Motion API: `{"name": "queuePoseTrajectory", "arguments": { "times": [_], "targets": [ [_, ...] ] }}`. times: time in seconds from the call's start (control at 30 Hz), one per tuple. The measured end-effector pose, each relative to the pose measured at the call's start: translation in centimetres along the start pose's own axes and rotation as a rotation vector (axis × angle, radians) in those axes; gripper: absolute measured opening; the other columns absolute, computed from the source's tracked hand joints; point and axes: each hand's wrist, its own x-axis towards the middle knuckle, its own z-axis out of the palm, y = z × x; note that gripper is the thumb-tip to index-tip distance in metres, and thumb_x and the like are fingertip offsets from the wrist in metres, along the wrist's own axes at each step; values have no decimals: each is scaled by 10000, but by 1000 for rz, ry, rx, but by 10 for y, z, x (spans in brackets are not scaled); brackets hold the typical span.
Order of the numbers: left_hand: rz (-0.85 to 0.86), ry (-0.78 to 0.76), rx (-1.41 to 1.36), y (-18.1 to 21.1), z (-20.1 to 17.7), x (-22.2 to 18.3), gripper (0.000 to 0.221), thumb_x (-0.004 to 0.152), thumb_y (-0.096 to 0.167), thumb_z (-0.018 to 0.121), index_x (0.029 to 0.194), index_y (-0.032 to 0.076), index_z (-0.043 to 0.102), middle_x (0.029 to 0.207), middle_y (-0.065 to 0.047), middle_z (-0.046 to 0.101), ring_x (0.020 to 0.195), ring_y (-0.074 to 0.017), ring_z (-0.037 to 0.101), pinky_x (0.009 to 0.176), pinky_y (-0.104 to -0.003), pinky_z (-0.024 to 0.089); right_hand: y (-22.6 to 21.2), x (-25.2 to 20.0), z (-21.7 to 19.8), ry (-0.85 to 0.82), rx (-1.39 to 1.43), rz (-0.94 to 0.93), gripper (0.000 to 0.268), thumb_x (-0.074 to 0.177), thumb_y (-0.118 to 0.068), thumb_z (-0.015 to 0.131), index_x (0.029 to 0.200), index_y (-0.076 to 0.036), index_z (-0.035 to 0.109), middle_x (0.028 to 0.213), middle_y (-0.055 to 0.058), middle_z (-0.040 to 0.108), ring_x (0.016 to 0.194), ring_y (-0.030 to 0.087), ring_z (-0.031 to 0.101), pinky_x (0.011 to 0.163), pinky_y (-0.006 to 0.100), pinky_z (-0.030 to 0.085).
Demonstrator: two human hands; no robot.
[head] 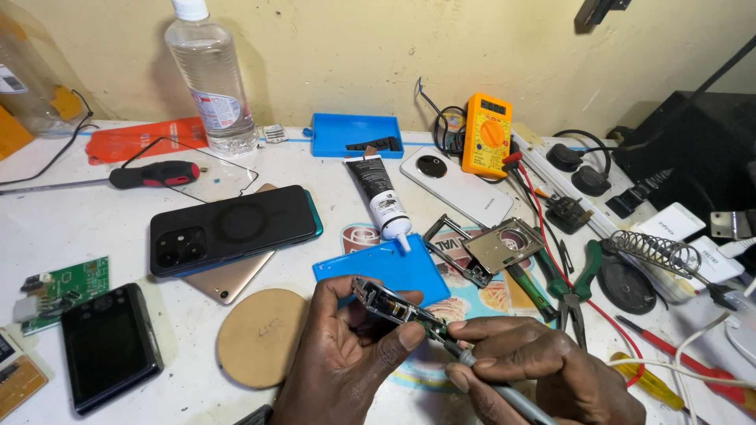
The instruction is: Disassembling a small digital camera and soldering internal components on a workbench
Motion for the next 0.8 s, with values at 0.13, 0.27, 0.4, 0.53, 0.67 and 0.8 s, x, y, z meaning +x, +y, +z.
{"name": "queuePoseTrajectory", "arguments": {
  "times": [0.13,0.27,0.4,0.53,0.67,0.8],
  "targets": [
    [-62,52,-1,6,4,-2,545,728,31,843,1199,40,567,1211,-275,889,1116,-322,829,1000,-431,662,-4,-1,2,22,-39,33,245,693,-18,839,823,-100,649,678,46,728,814,221,878,812,286,753],
    [-11,4,19,1,0,0,571,716,100,859,1200,34,564,1192,-252,884,1094,-304,832,980,-419,671,3,-2,0,-7,10,-12,265,707,-3,835,866,-100,647,704,35,721,817,206,862,842,302,763],
    [37,-14,15,-2,-1,1,550,721,97,867,1174,26,562,1179,-258,881,1086,-297,832,977,-415,671,-1,-3,-1,22,-15,31,259,708,14,828,860,-98,651,692,32,724,837,211,871,808,279,750],
    [1,-1,5,0,0,-1,565,722,82,860,1203,34,568,1195,-259,879,1107,-303,825,1008,-416,650,-6,-3,-2,3,43,90,283,710,56,820,895,-88,661,709,43,720,890,221,865,859,301,744],
    [57,-34,36,-2,-2,1,556,724,122,873,1169,32,552,1179,-251,884,1085,-289,834,983,-403,665,-2,-5,-3,-11,43,71,306,708,59,831,912,-95,662,736,29,733,916,215,869,834,280,733],
    [-36,4,17,0,-1,1,542,729,60,856,1179,37,553,1204,-269,884,1127,-317,830,999,-436,666,-5,-6,-1,40,62,141,282,699,72,826,878,-77,666,761,36,738,904,232,874,810,303,747]
  ]
}}
